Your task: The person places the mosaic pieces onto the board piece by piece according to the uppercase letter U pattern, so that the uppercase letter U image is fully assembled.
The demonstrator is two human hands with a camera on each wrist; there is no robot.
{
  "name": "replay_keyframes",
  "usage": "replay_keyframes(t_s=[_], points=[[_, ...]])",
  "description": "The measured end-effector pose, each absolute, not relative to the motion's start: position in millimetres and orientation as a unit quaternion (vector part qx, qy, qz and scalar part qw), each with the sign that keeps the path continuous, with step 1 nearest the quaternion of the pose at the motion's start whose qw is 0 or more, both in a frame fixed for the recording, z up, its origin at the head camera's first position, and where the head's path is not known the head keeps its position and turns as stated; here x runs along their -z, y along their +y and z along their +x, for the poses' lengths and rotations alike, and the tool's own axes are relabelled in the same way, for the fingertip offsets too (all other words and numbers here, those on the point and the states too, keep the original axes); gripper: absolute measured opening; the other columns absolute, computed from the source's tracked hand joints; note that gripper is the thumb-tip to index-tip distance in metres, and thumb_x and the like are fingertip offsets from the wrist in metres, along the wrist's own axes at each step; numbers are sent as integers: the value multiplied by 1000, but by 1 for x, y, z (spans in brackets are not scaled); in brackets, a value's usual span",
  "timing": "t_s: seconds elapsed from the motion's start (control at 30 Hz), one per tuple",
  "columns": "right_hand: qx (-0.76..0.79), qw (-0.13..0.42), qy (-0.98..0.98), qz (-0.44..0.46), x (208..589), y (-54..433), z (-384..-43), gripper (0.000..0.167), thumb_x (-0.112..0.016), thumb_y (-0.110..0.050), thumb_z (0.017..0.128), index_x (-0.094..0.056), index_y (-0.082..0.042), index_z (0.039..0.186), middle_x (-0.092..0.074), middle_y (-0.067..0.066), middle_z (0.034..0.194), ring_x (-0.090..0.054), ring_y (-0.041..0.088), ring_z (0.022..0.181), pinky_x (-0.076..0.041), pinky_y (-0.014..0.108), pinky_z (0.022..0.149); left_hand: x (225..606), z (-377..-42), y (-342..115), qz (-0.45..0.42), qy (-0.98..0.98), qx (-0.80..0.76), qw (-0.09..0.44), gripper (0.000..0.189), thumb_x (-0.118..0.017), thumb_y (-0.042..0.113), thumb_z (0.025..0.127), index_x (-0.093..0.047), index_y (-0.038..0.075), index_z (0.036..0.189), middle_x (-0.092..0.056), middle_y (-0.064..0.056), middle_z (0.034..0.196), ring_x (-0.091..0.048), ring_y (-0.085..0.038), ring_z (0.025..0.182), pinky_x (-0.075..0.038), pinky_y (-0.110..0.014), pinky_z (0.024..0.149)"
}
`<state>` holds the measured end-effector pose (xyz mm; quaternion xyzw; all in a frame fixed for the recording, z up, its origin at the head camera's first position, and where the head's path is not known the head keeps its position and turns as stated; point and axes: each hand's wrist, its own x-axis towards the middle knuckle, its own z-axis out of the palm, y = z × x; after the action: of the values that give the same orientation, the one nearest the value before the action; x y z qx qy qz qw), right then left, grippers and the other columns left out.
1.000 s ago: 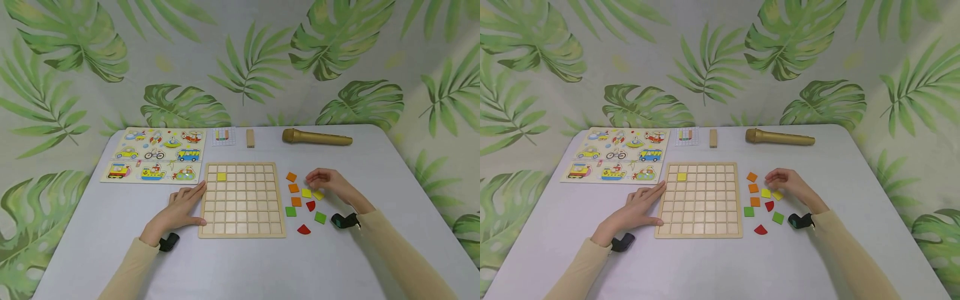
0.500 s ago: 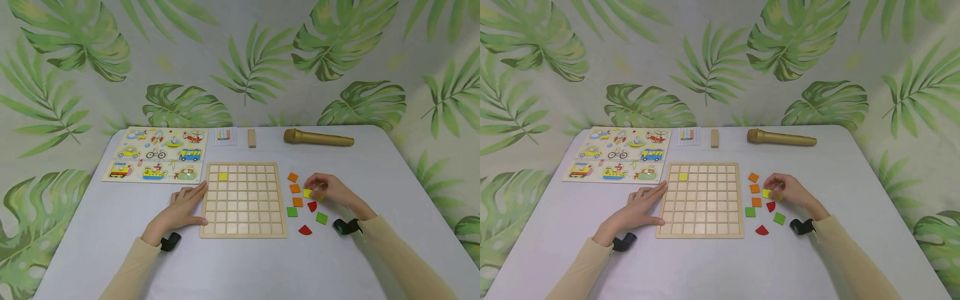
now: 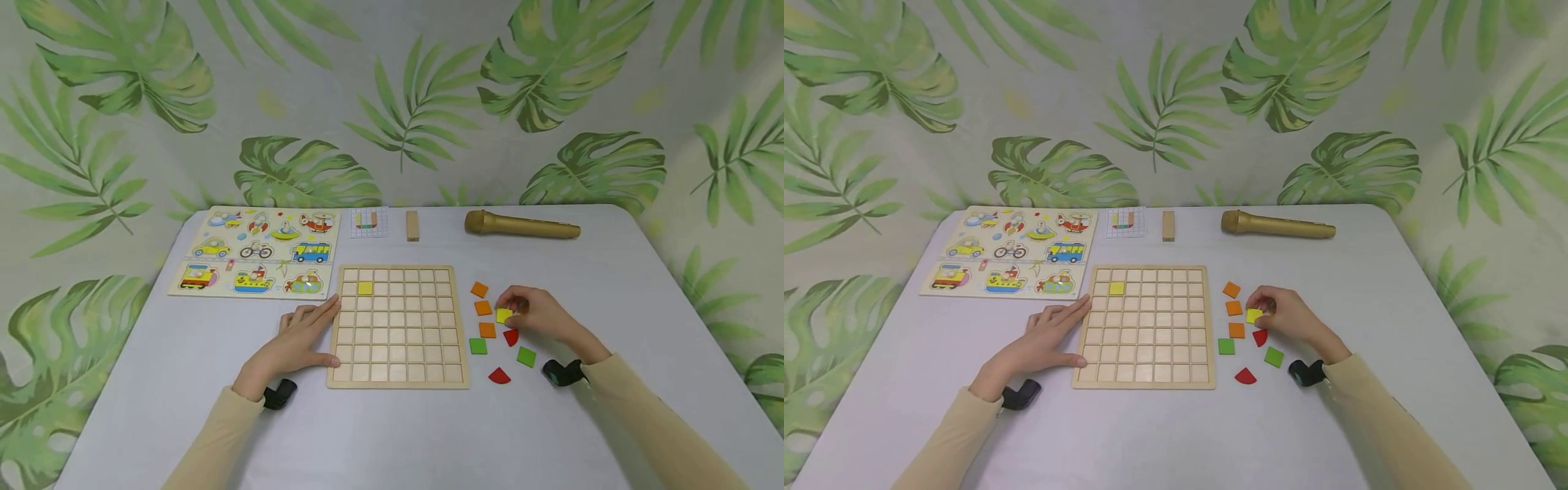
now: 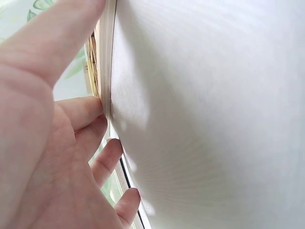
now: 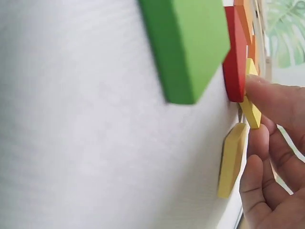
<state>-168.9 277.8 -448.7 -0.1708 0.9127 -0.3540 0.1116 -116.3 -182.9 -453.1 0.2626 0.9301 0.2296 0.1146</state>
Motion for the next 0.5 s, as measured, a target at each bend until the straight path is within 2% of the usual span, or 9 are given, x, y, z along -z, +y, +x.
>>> replay_keyframes(t_s=[0.5], points=[[385,135,895,-179,445,276,-175,17,-69,7,79,-66,-3,93,-60,5,85,-51,23,79,-45,26,71,452,-116,-183,259,929,-237,118,101,-75,47,76,-23,4,152,-12,-7,159,-24,-36,131,-18,-51,94]])
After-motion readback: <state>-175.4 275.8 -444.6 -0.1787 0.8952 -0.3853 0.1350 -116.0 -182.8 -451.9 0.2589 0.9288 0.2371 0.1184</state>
